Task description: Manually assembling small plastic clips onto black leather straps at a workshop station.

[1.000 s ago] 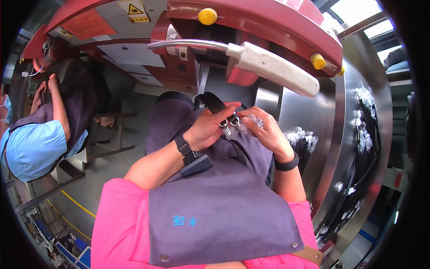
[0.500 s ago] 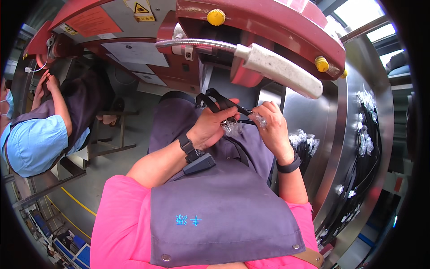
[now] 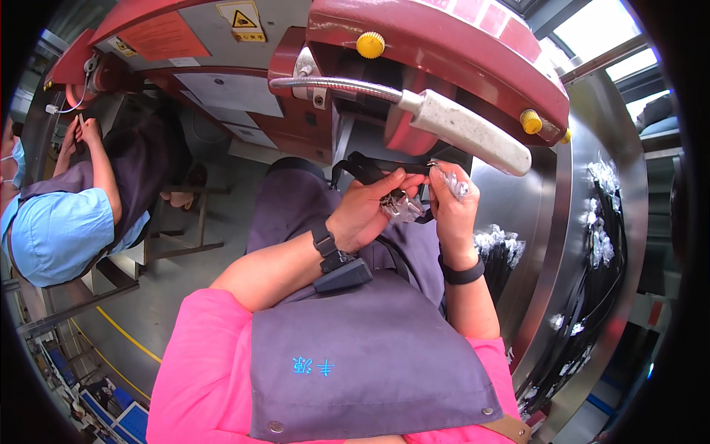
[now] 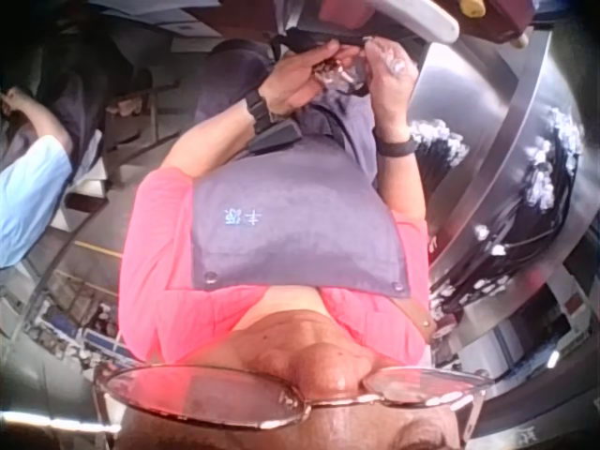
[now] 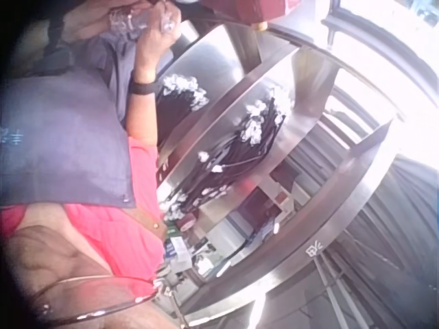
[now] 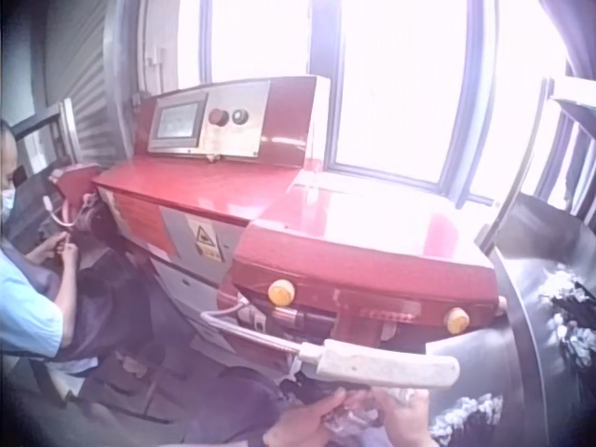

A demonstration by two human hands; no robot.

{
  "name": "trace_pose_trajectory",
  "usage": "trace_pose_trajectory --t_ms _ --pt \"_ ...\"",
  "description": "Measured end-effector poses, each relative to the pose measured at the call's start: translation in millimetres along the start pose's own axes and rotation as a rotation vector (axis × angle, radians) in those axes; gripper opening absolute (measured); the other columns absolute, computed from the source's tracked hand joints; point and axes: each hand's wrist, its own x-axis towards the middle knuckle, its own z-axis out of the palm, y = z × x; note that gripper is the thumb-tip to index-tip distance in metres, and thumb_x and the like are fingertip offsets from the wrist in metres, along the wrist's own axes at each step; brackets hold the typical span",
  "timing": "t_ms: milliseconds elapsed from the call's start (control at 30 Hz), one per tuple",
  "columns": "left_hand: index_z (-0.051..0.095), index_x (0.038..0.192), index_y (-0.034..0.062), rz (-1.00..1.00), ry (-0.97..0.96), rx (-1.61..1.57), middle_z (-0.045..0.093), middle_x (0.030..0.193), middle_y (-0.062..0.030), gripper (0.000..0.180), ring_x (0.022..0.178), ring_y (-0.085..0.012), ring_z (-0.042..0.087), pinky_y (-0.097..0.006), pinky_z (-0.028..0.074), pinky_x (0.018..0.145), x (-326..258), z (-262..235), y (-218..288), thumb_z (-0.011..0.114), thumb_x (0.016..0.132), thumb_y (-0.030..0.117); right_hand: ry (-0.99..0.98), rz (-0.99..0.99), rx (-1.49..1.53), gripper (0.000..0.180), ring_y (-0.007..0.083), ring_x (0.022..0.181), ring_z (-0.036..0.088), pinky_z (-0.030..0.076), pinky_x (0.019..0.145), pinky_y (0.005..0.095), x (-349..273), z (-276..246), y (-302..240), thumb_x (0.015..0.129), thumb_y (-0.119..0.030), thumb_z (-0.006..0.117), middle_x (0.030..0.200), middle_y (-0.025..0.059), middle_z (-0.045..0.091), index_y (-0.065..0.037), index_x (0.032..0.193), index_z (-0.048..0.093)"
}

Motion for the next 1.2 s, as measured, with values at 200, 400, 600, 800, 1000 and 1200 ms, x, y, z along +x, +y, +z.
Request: trace_pose_trajectory --t_ms 200,400,600,800,1000,1200 --pt "0.062 0.106 -0.0006 -0.011 0.037 -0.076 0.067 0.106 -0.0129 0.020 0.090 -0.0149 0.064 -0.029 0.053 0.079 3 6 0 0.060 0.093 0.014 0.001 0.057 0.020 0.013 0.0008 0.046 0.037 0.025 0.039 0.0174 12 0 0 0.092 -0.017 0.060 0.059 -0.0050 0.049 -0.005 0.091 0.062" --pt "0.061 0.107 -0.0052 0.000 0.052 -0.103 0.065 0.110 -0.0155 0.025 0.096 -0.0171 0.064 -0.029 0.052 0.085 3 8 1 0.061 0.092 0.015 -0.036 0.162 0.095 0.014 0.0017 0.045 0.037 0.025 0.039 0.0178 18 0 -5 0.092 -0.017 0.061 0.062 -0.0036 0.050 -0.004 0.092 0.062" --pt "0.062 0.108 -0.0051 0.005 0.057 -0.106 0.065 0.111 -0.0156 0.026 0.097 -0.0171 0.064 -0.030 0.052 0.085 5 3 -1 0.061 0.092 0.015 -0.056 0.206 0.137 0.015 0.0022 0.047 0.039 0.026 0.040 0.0177 22 0 -3 0.091 -0.017 0.061 0.064 -0.0026 0.052 -0.003 0.095 0.061" --pt "0.058 0.110 -0.0066 0.024 0.046 -0.102 0.063 0.113 -0.0176 0.025 0.105 -0.0207 0.062 -0.031 0.049 0.094 6 4 -1 0.057 0.094 0.013 -0.060 0.211 0.138 0.014 0.0027 0.048 0.040 0.027 0.040 0.0178 23 -1 0 0.091 -0.016 0.061 0.066 -0.0019 0.053 -0.003 0.095 0.061" --pt "0.057 0.113 -0.0056 0.010 0.020 -0.119 0.062 0.114 -0.0169 0.026 0.104 -0.0200 0.062 -0.031 0.049 0.094 11 4 -4 0.057 0.094 0.013 -0.036 0.186 0.145 0.013 0.0030 0.050 0.041 0.029 0.041 0.0180 25 -6 6 0.091 -0.015 0.061 0.070 -0.0012 0.055 -0.003 0.096 0.061" --pt "0.059 0.111 -0.0035 -0.008 -0.006 -0.074 0.064 0.113 -0.0158 0.025 0.100 -0.0180 0.062 -0.030 0.050 0.089 7 8 -3 0.058 0.094 0.014 -0.012 0.029 0.110 0.014 0.0024 0.050 0.041 0.030 0.041 0.0180 17 -9 14 0.092 -0.013 0.059 0.071 -0.0015 0.055 -0.001 0.099 0.061"
